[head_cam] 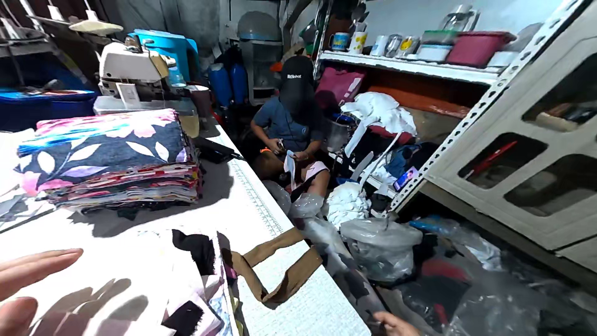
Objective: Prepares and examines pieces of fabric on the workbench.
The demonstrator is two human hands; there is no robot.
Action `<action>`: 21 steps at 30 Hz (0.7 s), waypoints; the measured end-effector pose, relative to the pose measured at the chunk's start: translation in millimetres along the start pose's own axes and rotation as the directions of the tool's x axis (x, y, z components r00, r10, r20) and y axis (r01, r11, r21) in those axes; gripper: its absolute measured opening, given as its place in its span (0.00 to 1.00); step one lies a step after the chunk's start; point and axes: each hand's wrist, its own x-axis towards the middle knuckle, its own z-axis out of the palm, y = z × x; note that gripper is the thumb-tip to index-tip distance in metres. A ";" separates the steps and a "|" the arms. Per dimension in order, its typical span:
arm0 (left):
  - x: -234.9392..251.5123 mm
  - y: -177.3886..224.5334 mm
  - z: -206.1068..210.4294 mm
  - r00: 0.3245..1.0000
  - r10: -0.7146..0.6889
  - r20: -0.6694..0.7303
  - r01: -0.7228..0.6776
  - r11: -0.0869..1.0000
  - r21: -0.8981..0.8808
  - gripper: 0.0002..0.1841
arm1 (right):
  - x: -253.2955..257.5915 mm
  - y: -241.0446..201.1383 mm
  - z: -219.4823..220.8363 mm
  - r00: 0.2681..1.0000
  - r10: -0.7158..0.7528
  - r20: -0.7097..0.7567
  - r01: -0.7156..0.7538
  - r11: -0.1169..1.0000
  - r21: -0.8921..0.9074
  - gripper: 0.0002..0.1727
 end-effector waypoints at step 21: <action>-2.3 -15.9 -1.1 0.951 -0.077 -0.301 0.100 0.993 0.061 0.15 | 48.5 -353.5 201.2 0.538 -0.394 0.745 0.695 0.707 -0.128 0.14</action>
